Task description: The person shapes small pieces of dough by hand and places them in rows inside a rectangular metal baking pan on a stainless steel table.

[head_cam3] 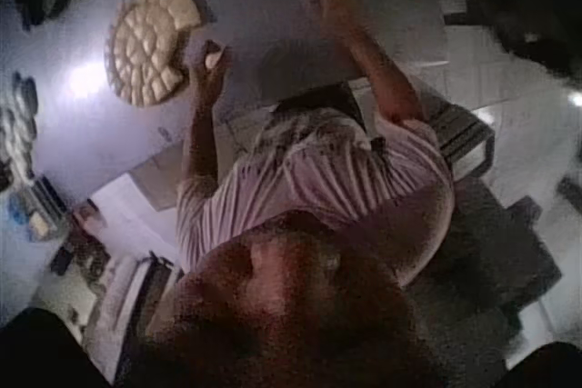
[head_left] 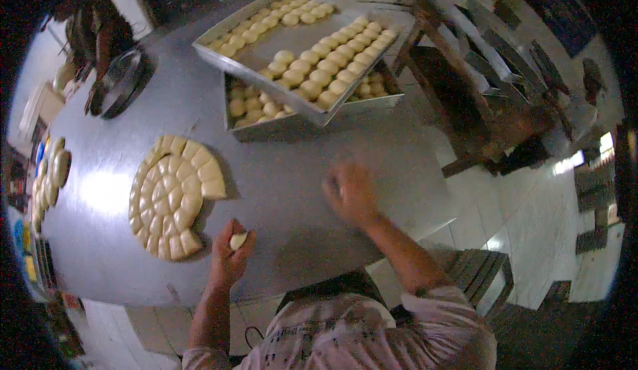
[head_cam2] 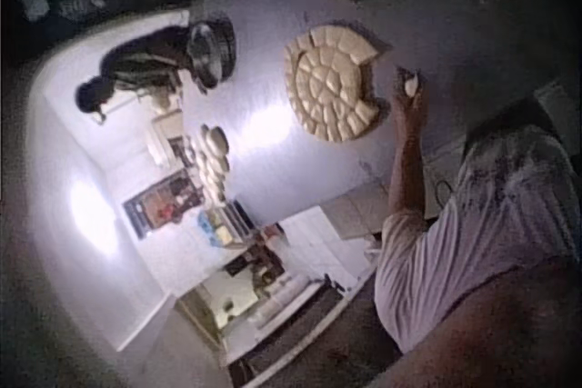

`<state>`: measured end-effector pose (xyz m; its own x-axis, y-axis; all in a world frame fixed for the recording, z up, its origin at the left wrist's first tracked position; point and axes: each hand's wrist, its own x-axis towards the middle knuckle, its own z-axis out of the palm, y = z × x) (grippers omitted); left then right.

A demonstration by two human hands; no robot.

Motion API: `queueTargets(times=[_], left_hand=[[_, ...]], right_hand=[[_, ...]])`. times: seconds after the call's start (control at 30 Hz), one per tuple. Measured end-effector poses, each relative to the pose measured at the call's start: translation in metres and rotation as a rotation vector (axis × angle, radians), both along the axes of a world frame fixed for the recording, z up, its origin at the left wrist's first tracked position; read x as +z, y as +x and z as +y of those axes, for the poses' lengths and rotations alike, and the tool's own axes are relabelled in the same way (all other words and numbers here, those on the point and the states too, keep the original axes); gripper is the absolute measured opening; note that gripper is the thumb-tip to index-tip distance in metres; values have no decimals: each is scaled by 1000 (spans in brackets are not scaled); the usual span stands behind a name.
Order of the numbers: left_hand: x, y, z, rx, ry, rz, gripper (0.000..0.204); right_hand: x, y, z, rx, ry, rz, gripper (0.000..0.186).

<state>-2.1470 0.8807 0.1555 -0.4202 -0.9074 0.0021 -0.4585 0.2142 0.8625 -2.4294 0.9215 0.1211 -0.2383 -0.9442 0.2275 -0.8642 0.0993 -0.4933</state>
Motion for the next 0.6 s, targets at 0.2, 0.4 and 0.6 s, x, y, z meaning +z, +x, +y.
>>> queueTargets(times=[0.2, 0.4, 0.6], left_hand=[[11, -35, -8, 68, 341, 296, 21], [10, -71, -12, -13, 570, 323, 28], [0, -118, -19, -4, 359, 232, 19]], right_hand=[[-22, -143, 17, -340, -205, 460, 23], [1, -89, 16, 147, -221, 19, 25], [-4, -170, -10, -7, -88, 289, 22]])
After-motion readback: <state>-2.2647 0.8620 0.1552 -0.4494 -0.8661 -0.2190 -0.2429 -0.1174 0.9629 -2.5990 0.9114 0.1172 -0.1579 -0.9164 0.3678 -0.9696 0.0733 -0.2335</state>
